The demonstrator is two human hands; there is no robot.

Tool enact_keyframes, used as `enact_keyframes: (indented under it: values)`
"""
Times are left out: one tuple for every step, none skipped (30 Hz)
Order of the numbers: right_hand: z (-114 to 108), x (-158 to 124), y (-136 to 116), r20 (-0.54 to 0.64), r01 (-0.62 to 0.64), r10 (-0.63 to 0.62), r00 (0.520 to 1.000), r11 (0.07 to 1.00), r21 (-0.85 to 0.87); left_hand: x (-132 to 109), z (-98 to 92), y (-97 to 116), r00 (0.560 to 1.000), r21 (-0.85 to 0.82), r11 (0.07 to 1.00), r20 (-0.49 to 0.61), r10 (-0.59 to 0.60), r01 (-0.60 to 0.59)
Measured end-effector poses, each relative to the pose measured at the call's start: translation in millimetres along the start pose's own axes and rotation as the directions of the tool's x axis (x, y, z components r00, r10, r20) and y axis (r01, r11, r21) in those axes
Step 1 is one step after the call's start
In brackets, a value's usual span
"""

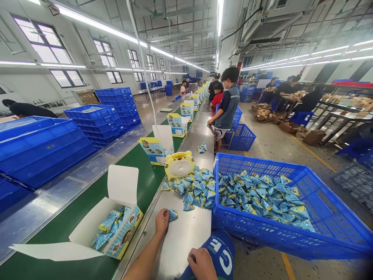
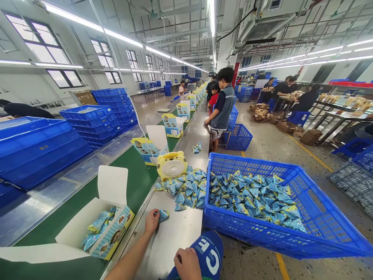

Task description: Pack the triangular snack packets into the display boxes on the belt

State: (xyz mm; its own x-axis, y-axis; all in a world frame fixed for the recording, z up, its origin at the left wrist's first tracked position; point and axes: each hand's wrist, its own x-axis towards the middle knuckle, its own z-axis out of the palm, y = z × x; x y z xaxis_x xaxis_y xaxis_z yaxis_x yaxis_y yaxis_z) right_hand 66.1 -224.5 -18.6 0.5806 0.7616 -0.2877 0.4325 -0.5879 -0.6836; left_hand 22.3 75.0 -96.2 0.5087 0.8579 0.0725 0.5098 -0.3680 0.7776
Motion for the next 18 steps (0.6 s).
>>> enact_keyframes:
  values:
    - [1,1,1,0.000,0.005,-0.005,1.000,1.000,0.001,0,0.1,0,1.000,-0.004,1.000,-0.002,0.001,-0.001]
    - [1,1,1,0.000,0.010,-0.010,1.000,1.000,0.003,1,0.3,1,1.000,-0.007,1.000,-0.005,0.002,-0.002]
    - [2,2,2,-0.001,0.012,-0.012,1.000,1.000,0.005,1,0.5,1,1.000,-0.011,1.000,-0.007,0.001,-0.001]
    - [4,2,3,-0.003,0.012,-0.012,1.000,1.000,0.006,2,0.6,1,1.000,-0.015,1.000,-0.008,-0.001,0.001]
    - [5,3,5,-0.004,0.013,-0.013,1.000,1.000,0.007,2,0.6,1,1.000,-0.018,1.000,-0.007,-0.004,0.004]
    - [7,3,6,-0.009,0.012,-0.012,1.000,1.000,0.005,3,0.4,1,1.000,-0.021,1.000,-0.004,-0.004,0.004]
    - [8,4,7,-0.012,0.012,-0.012,1.000,1.000,0.001,4,0.1,1,1.000,-0.025,1.000,0.002,-0.002,0.002]
    - [10,5,9,-0.012,0.014,-0.014,1.000,1.000,-0.002,5,-0.2,1,1.000,-0.030,1.000,0.010,0.003,-0.002]
    - [11,5,10,-0.011,0.016,-0.016,1.000,1.000,-0.005,5,-0.7,1,1.000,-0.036,0.999,0.019,0.009,-0.009]
    - [12,6,11,-0.011,0.018,-0.018,1.000,1.000,-0.008,6,-1.1,0,0.999,-0.041,0.999,0.027,0.017,-0.015]
    - [13,7,12,-0.011,0.016,-0.016,1.000,1.000,-0.011,6,-1.4,0,0.999,-0.045,0.999,0.033,0.023,-0.021]
    - [14,7,13,-0.010,0.012,-0.012,1.000,1.000,-0.016,7,-1.6,-1,0.999,-0.049,0.999,0.037,0.027,-0.025]
    - [14,7,13,-0.009,0.007,-0.007,1.000,1.000,-0.019,7,-1.5,-2,0.999,-0.051,0.998,0.038,0.029,-0.027]
    - [14,8,13,-0.010,0.002,-0.002,1.000,1.000,-0.022,7,-1.3,-3,0.999,-0.052,0.998,0.037,0.031,-0.029]
    - [13,8,13,-0.008,0.000,0.000,1.000,1.000,-0.023,7,-0.9,-4,0.999,-0.053,0.998,0.037,0.033,-0.031]
    - [13,7,13,-0.006,0.000,0.000,1.000,1.000,-0.024,7,-0.3,-5,0.999,-0.054,0.998,0.037,0.036,-0.034]
    - [12,7,12,-0.003,0.001,-0.001,1.000,1.000,-0.025,7,0.3,-7,0.999,-0.055,0.998,0.036,0.039,-0.037]
    - [11,7,12,-0.001,0.001,-0.001,1.000,1.000,-0.026,7,0.9,-8,0.998,-0.055,0.998,0.036,0.042,-0.040]
